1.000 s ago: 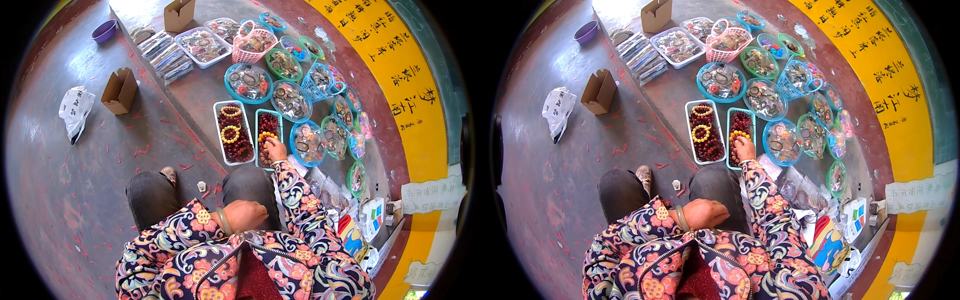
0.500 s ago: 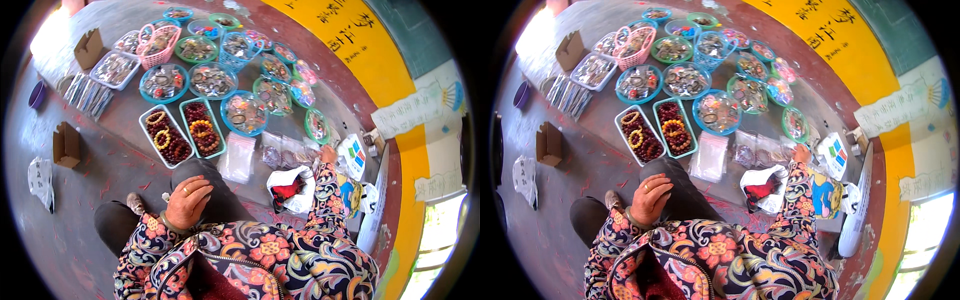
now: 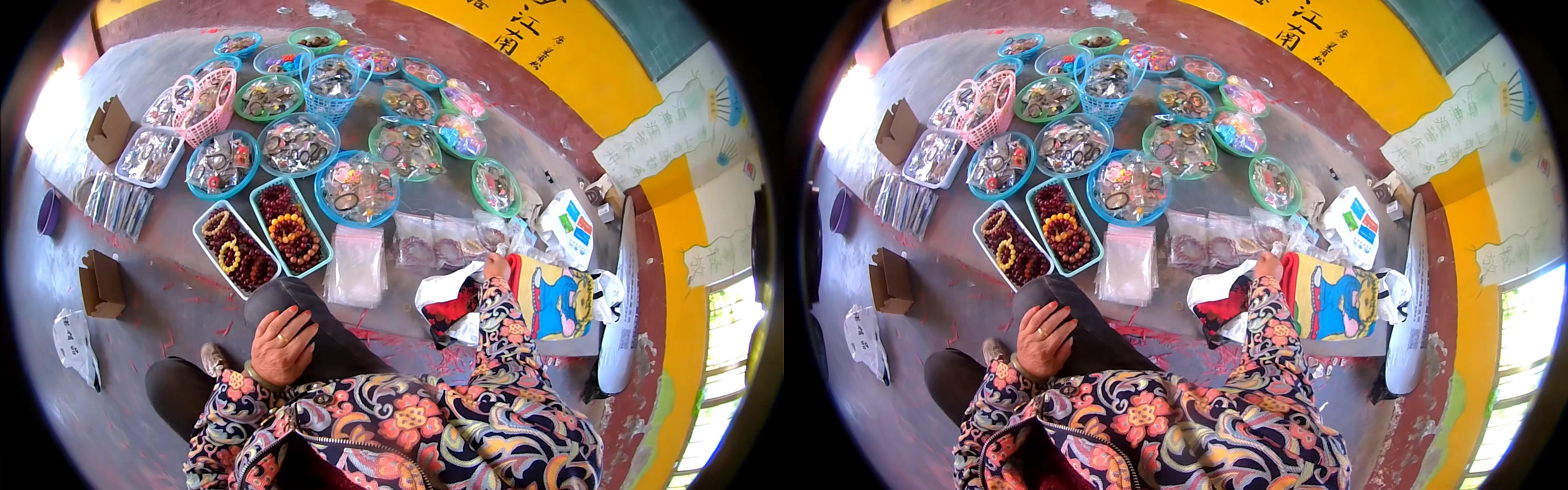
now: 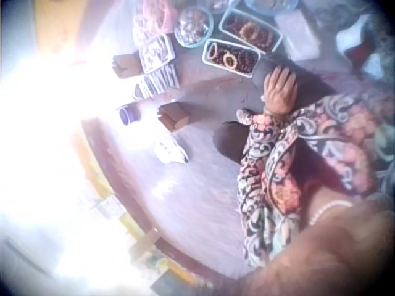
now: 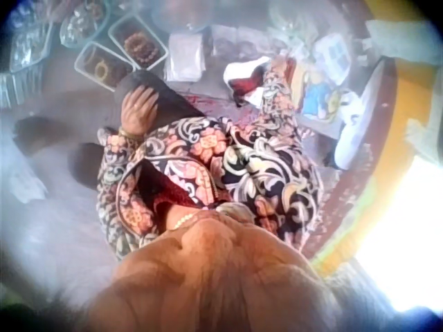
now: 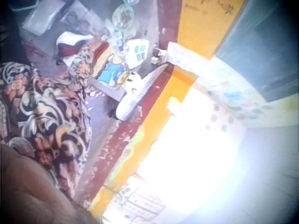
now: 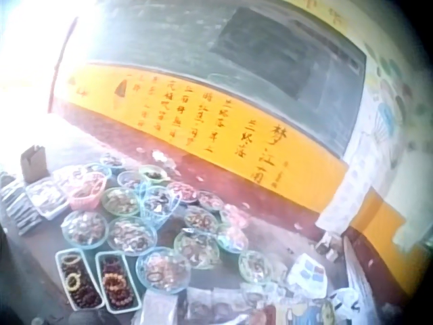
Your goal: The person sits on the floor and repeatedly picks up beaded bracelets from plastic trays, places them into small clear plastic bags, and sets the bags aside. The task involves handling multiple bracelets one by one and organizing them into individual packaging.
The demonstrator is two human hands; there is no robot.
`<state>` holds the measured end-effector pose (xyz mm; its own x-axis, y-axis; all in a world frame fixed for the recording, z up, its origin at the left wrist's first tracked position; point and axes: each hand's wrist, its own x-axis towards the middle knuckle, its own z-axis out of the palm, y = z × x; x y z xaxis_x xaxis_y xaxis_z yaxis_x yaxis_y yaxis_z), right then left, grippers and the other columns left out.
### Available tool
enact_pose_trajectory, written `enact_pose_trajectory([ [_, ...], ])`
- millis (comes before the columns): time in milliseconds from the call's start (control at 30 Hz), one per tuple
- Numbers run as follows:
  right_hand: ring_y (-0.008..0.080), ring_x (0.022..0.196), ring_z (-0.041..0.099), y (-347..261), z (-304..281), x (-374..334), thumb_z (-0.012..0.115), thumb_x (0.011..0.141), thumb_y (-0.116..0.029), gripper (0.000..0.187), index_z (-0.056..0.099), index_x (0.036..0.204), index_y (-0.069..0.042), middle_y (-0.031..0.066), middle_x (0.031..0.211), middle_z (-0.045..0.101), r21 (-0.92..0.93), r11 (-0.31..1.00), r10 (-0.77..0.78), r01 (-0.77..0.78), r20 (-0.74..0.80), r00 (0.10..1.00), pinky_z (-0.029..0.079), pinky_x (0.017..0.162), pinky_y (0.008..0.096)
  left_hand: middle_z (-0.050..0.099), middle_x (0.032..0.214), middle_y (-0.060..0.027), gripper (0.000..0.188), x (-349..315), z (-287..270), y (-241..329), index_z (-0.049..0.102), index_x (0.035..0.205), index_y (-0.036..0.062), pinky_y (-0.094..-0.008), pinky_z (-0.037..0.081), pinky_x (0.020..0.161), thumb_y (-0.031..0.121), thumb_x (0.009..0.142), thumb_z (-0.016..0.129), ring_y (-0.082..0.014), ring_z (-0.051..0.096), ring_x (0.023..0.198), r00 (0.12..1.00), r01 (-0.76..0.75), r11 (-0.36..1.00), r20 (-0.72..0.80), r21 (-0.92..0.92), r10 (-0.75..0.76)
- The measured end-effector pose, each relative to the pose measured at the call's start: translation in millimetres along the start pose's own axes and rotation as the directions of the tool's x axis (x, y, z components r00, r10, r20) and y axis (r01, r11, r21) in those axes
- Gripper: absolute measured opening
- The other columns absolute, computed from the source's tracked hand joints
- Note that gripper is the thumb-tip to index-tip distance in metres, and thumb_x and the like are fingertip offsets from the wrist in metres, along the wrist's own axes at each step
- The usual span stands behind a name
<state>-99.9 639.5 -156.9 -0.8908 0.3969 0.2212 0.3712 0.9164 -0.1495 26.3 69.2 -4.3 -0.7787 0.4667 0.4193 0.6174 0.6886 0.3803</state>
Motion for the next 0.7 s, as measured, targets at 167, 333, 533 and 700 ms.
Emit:
enact_pose_trajectory([
  [167,0.0317,0.099,0.052,-34.9,-8.7,14.5,0.049,0.077,-0.014,0.026,0.062,0.099,-0.013,0.013,0.1,0.059,-0.138,0.98,-0.122,0.146,0.169,0.978,0.042,0.087,0.0407,0.056,0.113,-0.006,0.034,5.5,7.4,2.1,0.062,0.101,0.0102,-0.0394,0.032,0.097,0.012,0.067,0.059,-0.0239,0.049,0.111,0.999,-0.016,0.999,-0.031,0.039,0.018],
  [333,0.0227,0.114,0.043,-60.5,0.5,26.6,0.047,0.082,-0.019,0.028,0.059,0.108,-0.018,0.0066,0.113,0.054,-0.396,0.916,0.055,0.069,0.294,0.954,0.032,0.095,0.0437,0.057,0.111,-0.0063,0.034,12.1,11.2,3.5,0.063,0.099,0.0098,-0.0389,0.032,0.097,0.011,0.065,0.058,-0.024,0.05,0.109,0.999,-0.015,0.998,-0.039,0.055,0.017],
  [533,0.022,0.113,0.046,-59.8,6.2,31.8,0.046,0.084,-0.021,0.025,0.061,0.104,-0.017,0.0077,0.113,0.056,-0.428,0.903,0.13,0.048,0.377,0.917,0.035,0.091,0.0433,0.057,0.111,-0.0064,0.035,20.9,15.1,2.4,0.063,0.098,0.0094,-0.0391,0.033,0.096,0.011,0.064,0.057,-0.0239,0.05,0.109,0.999,-0.03,0.998,-0.021,0.06,0.031],
  [700,0.0343,0.089,0.058,-54.2,-6.2,38.7,0.045,0.083,-0.026,0.028,0.057,0.101,-0.008,0.0167,0.091,0.062,-0.053,0.988,0.149,-0.145,0.093,0.984,0.043,0.078,0.046,0.057,0.111,-0.0066,0.035,25.5,14.3,1.9,0.063,0.099,0.0094,-0.0391,0.034,0.095,0.011,0.064,0.057,-0.024,0.05,0.109,0.999,-0.037,0.998,-0.016,0.056,0.038],
])
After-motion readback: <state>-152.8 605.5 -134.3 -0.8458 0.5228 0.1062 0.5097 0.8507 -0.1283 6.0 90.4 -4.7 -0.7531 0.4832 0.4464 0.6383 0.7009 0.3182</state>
